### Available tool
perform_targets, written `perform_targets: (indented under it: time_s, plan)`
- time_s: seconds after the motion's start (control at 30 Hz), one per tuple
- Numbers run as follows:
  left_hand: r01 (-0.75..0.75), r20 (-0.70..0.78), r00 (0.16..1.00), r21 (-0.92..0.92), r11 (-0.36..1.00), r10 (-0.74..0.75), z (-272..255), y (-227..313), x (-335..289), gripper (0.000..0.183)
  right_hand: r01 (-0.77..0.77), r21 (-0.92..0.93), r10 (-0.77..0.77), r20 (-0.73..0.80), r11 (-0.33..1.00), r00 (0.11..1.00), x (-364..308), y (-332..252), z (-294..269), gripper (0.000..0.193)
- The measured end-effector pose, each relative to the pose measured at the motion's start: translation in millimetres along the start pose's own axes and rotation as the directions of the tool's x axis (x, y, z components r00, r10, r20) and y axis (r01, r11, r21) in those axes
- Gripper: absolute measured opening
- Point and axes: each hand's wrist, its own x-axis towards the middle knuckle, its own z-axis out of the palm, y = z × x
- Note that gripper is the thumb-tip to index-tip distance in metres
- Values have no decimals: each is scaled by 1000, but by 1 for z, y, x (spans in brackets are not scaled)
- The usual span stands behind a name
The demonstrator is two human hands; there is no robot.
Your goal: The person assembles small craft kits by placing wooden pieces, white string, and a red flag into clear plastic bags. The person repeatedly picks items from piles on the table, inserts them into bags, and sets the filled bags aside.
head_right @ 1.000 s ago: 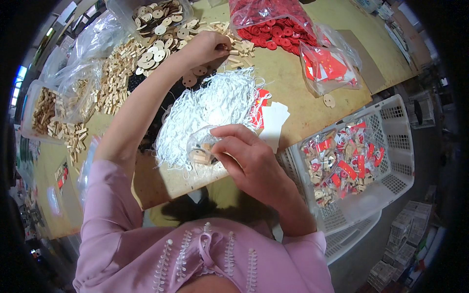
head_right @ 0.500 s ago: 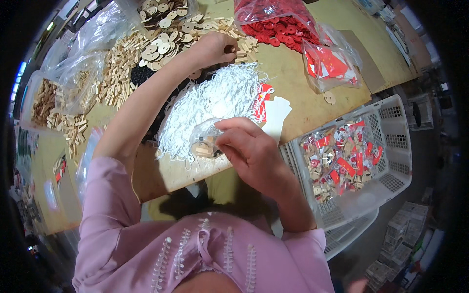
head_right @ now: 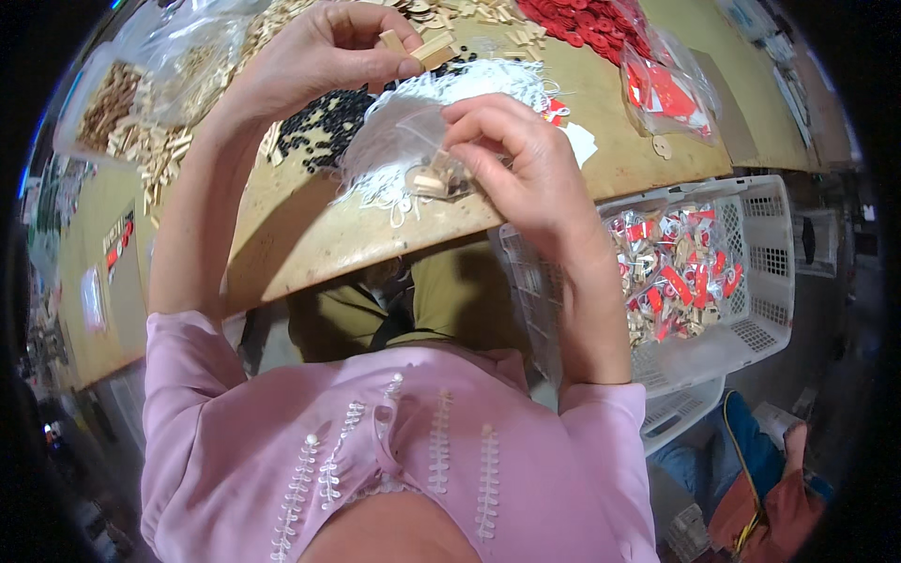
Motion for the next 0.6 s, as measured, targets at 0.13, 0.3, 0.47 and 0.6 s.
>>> perform_targets:
  time_s: [0.13, 0.3, 0.47, 0.6]
  plan:
    - [2, 23, 1000, 119, 993, -4, -6, -1, -26, 16, -3, 48, 0, 62, 999, 998, 9, -9, 11, 5]
    - [5, 82, 996, 166, 986, -19, 0, -5, -47, 17, 6, 45, -12, 127, 999, 992, 11, -16, 17, 4]
    - [41, -112, 993, 145, 989, -25, -6, -9, -60, 17, 1, 132, -16, 112, 991, 994, 13, -15, 22, 6]
    - [51, -243, 970, 115, 992, -22, -22, -33, -60, 17, -120, 194, 101, 105, 974, 989, 17, 1, 18, 8]
